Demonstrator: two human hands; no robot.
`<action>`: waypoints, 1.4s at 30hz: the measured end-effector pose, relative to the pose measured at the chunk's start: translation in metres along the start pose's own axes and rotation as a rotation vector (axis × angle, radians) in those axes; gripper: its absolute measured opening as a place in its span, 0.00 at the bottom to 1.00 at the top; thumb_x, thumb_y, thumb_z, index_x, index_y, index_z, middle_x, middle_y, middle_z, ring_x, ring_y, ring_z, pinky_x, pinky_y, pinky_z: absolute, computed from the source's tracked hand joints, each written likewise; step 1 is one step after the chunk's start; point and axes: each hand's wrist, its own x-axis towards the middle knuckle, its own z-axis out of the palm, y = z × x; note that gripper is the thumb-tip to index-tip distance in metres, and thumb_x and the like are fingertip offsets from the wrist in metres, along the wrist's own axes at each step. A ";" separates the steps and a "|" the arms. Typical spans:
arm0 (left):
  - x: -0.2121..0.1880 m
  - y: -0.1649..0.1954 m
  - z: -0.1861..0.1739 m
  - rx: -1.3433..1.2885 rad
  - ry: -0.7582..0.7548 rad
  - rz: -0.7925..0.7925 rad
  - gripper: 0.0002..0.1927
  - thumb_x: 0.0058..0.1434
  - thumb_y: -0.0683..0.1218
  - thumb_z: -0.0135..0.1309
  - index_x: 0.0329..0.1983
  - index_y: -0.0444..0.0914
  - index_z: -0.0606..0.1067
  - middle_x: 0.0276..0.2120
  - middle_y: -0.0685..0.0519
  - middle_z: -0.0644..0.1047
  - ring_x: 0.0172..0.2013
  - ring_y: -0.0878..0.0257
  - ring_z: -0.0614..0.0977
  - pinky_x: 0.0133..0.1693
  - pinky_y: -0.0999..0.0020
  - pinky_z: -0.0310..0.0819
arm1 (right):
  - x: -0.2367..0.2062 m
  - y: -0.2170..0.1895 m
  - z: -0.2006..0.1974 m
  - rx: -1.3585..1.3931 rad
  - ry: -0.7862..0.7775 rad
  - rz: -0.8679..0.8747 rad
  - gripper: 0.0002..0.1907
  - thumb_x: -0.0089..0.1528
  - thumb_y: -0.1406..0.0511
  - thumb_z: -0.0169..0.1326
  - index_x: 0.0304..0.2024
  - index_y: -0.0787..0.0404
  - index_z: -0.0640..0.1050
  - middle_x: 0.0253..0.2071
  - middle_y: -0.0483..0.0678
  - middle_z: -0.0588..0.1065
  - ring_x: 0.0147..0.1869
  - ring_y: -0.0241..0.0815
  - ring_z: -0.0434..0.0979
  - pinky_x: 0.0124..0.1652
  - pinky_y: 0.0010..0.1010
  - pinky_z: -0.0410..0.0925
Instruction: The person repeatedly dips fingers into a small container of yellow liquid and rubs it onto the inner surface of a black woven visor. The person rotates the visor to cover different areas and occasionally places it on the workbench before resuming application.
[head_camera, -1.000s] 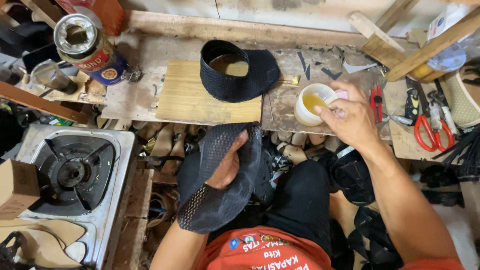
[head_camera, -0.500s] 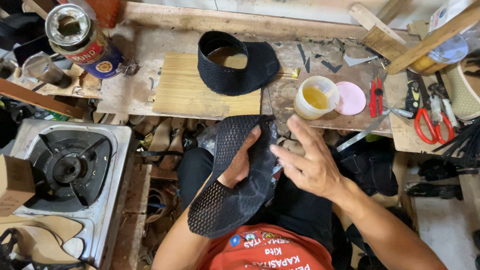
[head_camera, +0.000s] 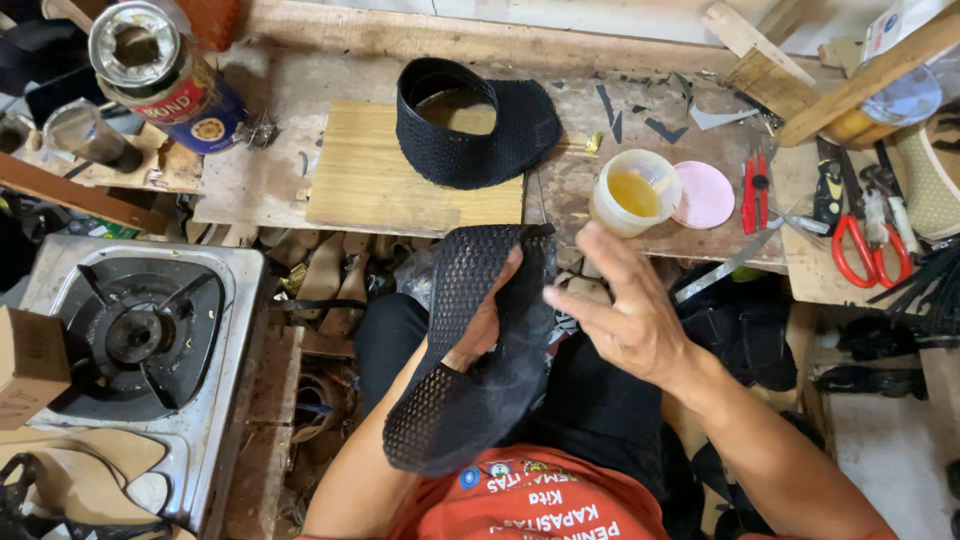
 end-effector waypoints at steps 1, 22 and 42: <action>0.006 0.001 -0.006 0.145 0.108 -0.053 0.19 0.73 0.51 0.52 0.58 0.33 0.75 0.40 0.44 0.77 0.29 0.51 0.70 0.28 0.57 0.64 | 0.000 -0.001 0.001 0.016 -0.010 -0.002 0.21 0.55 0.76 0.64 0.48 0.53 0.85 0.70 0.56 0.63 0.73 0.62 0.67 0.69 0.48 0.64; 0.006 -0.009 -0.012 -0.272 -0.116 0.278 0.17 0.64 0.42 0.62 0.55 0.37 0.76 0.51 0.54 0.78 0.53 0.60 0.78 0.58 0.62 0.71 | 0.048 0.090 -0.017 -0.312 -0.368 0.488 0.32 0.52 0.44 0.65 0.47 0.58 0.85 0.76 0.62 0.55 0.77 0.72 0.49 0.65 0.64 0.51; 0.002 -0.015 -0.007 -0.366 -0.197 0.000 0.12 0.67 0.44 0.58 0.52 0.38 0.76 0.47 0.49 0.78 0.47 0.57 0.80 0.49 0.56 0.78 | 0.003 -0.004 0.001 0.028 -0.077 0.079 0.24 0.54 0.72 0.64 0.53 0.55 0.82 0.75 0.61 0.55 0.80 0.65 0.55 0.73 0.52 0.56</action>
